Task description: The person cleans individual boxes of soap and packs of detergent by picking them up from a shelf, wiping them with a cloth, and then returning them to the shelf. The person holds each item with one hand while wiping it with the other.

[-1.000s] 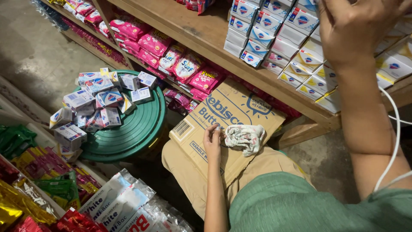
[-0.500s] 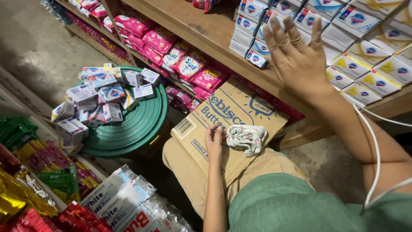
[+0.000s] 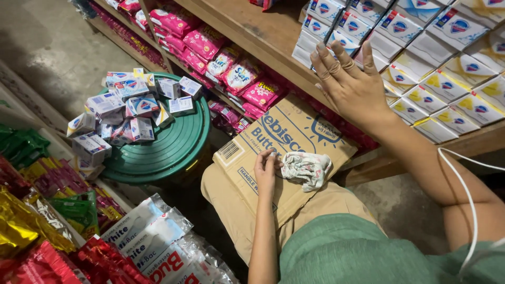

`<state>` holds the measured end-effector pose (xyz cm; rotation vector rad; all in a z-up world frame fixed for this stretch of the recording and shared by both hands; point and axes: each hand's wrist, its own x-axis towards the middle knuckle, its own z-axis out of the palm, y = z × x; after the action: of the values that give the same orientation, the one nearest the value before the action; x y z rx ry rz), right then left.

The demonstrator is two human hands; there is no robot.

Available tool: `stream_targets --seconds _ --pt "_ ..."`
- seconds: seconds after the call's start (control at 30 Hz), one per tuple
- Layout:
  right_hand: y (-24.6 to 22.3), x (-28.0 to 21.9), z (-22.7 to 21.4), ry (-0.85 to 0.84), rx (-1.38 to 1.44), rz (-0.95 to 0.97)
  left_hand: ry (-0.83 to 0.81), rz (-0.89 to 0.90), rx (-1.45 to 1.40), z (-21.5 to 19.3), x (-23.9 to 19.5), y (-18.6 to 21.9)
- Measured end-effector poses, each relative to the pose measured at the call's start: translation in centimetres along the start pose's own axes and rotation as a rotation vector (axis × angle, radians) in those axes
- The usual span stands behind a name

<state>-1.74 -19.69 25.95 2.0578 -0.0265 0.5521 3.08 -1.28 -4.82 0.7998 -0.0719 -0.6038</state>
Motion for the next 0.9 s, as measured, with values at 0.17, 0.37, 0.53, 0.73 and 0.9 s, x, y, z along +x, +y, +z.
stream_targets --seconds 0.17,0.37,0.53,0.73,0.9 --pt "-0.4 0.1 0.6 0.008 -0.005 -0.009 0.036 -0.043 -0.106 0.7 -0.5 0.7" --pt "-0.7 0.4 1.4 0.007 0.021 -0.015 0.021 -0.038 -0.044 0.5 -0.2 0.4" --pt "-1.5 -0.2 3.6 -0.061 -0.048 -0.127 0.028 -0.013 -0.166 0.3 0.0 0.1" --pt "-1.7 -0.3 3.2 -0.115 -0.113 -0.168 -0.003 -0.054 -0.057 -0.6 0.5 0.2" --pt "-1.8 -0.5 3.8 -0.120 -0.115 -0.170 0.007 -0.076 -0.044 -0.9 0.9 -0.8"
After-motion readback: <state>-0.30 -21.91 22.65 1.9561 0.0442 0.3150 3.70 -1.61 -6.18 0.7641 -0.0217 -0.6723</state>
